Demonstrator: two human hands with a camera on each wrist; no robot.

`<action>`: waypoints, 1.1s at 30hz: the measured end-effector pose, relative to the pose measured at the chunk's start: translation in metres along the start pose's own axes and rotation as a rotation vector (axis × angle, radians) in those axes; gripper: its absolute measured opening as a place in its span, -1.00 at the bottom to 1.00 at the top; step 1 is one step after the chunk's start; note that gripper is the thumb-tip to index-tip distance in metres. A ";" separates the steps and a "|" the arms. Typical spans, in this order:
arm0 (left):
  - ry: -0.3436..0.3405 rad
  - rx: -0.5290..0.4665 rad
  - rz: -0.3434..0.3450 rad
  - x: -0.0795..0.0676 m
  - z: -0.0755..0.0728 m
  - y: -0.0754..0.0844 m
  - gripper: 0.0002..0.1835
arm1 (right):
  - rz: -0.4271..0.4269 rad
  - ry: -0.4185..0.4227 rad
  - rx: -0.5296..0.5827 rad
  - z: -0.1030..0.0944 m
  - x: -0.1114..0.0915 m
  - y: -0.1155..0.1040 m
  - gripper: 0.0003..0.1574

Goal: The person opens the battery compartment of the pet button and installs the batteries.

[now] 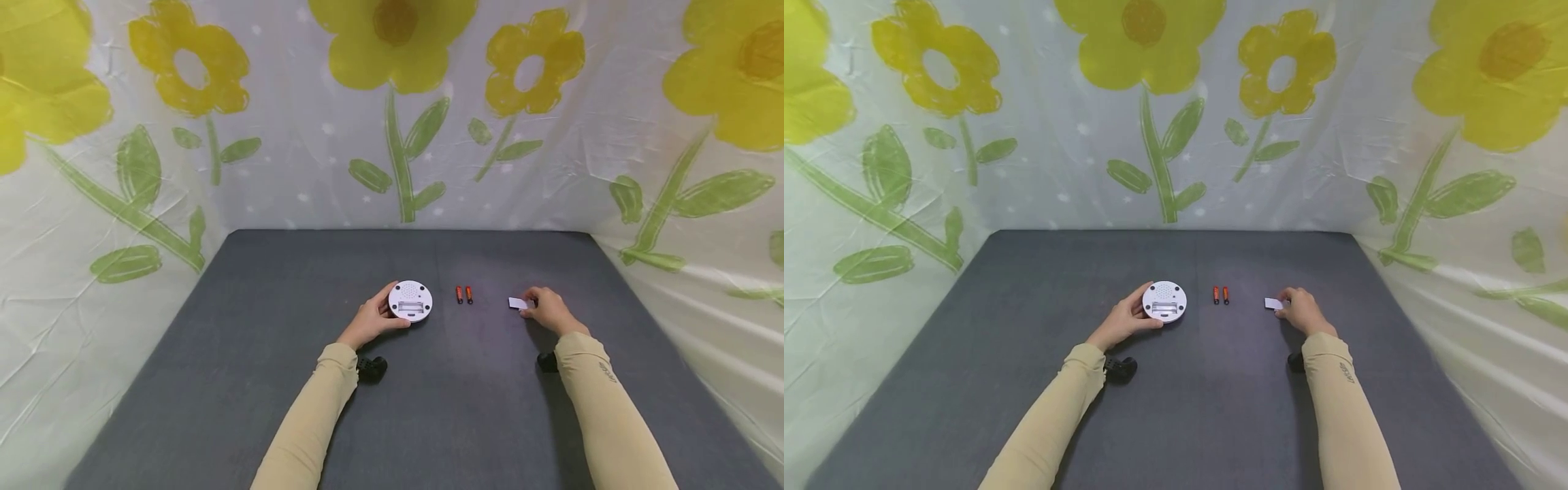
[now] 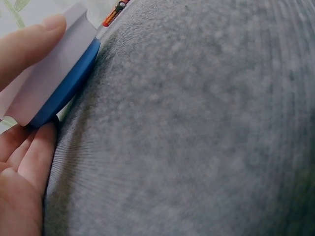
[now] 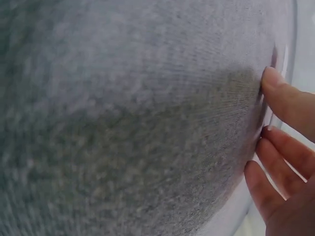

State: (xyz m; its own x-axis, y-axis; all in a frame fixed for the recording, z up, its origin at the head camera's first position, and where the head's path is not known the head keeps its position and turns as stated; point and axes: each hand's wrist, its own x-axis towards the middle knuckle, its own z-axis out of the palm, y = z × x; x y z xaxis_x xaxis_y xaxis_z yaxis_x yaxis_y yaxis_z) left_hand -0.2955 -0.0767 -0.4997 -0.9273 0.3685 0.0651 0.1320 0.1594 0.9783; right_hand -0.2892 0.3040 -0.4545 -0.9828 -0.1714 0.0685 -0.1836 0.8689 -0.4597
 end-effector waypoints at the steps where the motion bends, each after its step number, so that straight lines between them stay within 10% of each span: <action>1: 0.000 0.009 -0.005 0.000 0.000 0.000 0.05 | 0.003 -0.005 -0.004 0.000 0.000 0.000 -0.68; 13: -0.009 -0.001 0.007 0.001 0.001 -0.005 0.08 | 0.001 0.051 0.047 0.006 -0.006 -0.004 -0.49; 33: 0.013 0.040 0.015 0.001 0.000 -0.004 0.07 | 0.091 0.056 0.261 0.055 0.023 -0.072 -0.29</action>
State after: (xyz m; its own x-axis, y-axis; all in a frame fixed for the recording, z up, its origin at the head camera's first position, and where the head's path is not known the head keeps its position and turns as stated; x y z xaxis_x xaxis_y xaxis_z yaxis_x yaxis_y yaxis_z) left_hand -0.2966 -0.0768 -0.5034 -0.9295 0.3594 0.0823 0.1593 0.1902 0.9687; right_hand -0.2973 0.2121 -0.4688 -0.9959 -0.0656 0.0619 -0.0901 0.7292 -0.6784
